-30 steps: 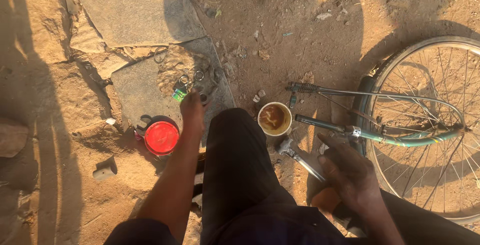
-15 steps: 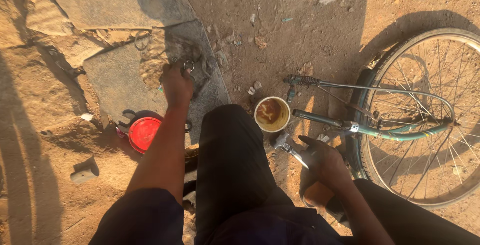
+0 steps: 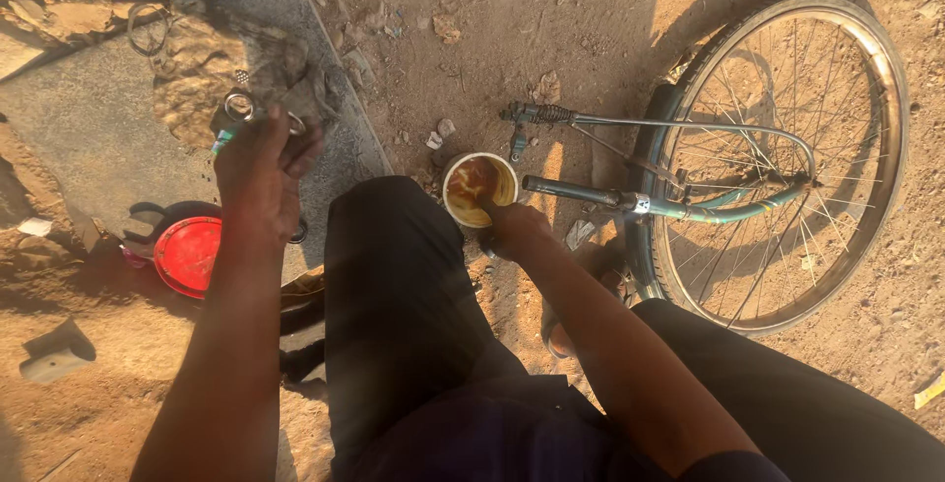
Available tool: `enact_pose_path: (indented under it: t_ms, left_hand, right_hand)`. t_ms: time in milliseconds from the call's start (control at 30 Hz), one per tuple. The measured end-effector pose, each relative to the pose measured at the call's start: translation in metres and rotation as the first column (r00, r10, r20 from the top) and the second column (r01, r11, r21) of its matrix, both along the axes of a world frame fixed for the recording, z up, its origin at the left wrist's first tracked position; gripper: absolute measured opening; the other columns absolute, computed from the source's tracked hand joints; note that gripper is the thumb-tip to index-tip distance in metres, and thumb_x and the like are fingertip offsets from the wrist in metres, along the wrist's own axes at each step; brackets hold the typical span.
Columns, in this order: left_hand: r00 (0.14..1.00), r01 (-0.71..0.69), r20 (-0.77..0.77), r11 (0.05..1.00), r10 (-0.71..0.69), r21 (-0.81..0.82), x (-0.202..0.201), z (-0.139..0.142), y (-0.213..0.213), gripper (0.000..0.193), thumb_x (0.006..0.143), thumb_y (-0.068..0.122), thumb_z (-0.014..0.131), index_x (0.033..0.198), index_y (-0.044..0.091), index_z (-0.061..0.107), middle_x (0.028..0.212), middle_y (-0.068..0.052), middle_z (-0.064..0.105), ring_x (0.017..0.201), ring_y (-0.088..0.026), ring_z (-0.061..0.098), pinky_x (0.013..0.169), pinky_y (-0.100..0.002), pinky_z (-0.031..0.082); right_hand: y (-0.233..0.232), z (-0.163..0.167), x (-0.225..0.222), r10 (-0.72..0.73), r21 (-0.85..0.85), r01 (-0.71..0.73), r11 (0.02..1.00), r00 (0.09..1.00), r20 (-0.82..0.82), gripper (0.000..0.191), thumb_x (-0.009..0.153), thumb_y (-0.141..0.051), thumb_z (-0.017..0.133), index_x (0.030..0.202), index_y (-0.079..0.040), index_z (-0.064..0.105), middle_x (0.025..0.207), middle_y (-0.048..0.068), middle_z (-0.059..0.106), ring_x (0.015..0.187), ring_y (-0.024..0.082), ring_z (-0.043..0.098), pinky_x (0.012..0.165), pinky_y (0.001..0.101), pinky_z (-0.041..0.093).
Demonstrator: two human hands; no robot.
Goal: The person sits on the ground beside a bicycle front fork and wheel, packs grease from a cup into the fork's bearing cups by hand, and presses bearing balls into place, using a wrench and hammer lying nearby. They handle small bearing parts one at a time and set them on a stone slab.
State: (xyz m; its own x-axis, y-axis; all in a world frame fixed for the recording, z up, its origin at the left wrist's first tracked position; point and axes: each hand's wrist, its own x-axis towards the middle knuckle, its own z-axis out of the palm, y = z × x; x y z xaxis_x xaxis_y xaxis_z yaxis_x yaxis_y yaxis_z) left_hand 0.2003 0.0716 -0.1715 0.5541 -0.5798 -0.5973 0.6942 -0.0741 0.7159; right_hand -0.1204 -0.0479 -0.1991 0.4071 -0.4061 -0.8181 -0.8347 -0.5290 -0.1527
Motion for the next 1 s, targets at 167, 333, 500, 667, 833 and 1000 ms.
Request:
enact_pose_path:
  t_ms: [167,333,500,667,833,1000]
  left_hand:
    - [0.991,0.036,-0.121,0.991,-0.052,-0.125,-0.032,0.044,0.048,0.017,0.103,0.022,0.068,0.106,0.005,0.067,0.106,-0.009,0.073,0.103,-0.024,0.073,0.093,-0.04,0.061]
    - [0.997,0.053,-0.057,0.994,-0.059,-0.098,-0.051,0.066,0.042,0.029,0.097,0.017,0.068,0.123,0.013,0.057,0.111,-0.011,0.073,0.096,-0.025,0.07,0.085,-0.04,0.059]
    - [0.988,0.131,-0.04,0.94,-0.151,-0.316,-0.074,0.097,0.012,0.049,0.101,0.017,0.069,0.145,0.001,0.055,0.122,-0.011,0.068,0.109,-0.029,0.071,0.098,-0.043,0.06]
    - [0.957,0.198,-0.098,0.864,-0.272,-0.462,-0.126,0.144,-0.034,0.046,0.101,0.02,0.066,0.142,0.001,0.057,0.126,-0.016,0.072,0.115,-0.031,0.071,0.1,-0.045,0.059]
    - [0.892,0.328,-0.082,0.762,-0.444,-0.558,-0.18,0.193,-0.049,0.046,0.099,0.016,0.068,0.141,0.0,0.057,0.131,-0.016,0.067,0.124,-0.03,0.069,0.108,-0.046,0.057]
    - [0.869,0.391,-0.038,0.731,-0.493,-0.559,-0.205,0.227,-0.049,0.045,0.1,0.017,0.07,0.14,-0.002,0.059,0.137,-0.017,0.068,0.127,-0.025,0.066,0.11,-0.044,0.055]
  right_hand:
    - [0.001,-0.001,0.02,0.03,-0.014,-0.033,0.999,0.983,-0.183,0.08,0.087,-0.04,0.073,0.156,-0.038,0.034,0.107,0.012,0.072,0.105,0.032,0.071,0.092,0.0477,0.056]
    - [-0.011,0.025,0.017,-0.325,0.192,0.333,0.923,0.943,-0.076,0.078,0.08,-0.022,0.076,0.152,-0.033,0.048,0.103,0.011,0.076,0.08,0.026,0.078,0.075,0.0371,0.062]
    - [-0.026,0.101,-0.01,-0.783,0.53,0.631,0.566,0.612,0.107,0.084,0.081,-0.013,0.071,0.158,-0.029,0.04,0.095,0.013,0.074,0.068,0.02,0.069,0.058,0.032,0.058]
    - [-0.006,0.204,-0.052,-0.915,0.783,0.476,0.4,0.256,0.312,0.085,0.087,-0.012,0.072,0.163,-0.014,0.034,0.102,0.013,0.069,0.081,0.018,0.065,0.07,0.0326,0.056]
    - [0.029,0.26,-0.07,-0.732,0.681,0.303,0.667,0.092,0.676,0.092,0.095,-0.007,0.076,0.169,-0.01,0.022,0.103,0.01,0.065,0.094,0.016,0.064,0.084,0.0314,0.057]
    - [0.038,0.27,-0.068,-0.555,0.489,0.347,0.8,0.118,0.824,0.092,0.094,-0.006,0.076,0.166,-0.008,0.019,0.092,0.004,0.064,0.084,0.011,0.065,0.075,0.0273,0.058]
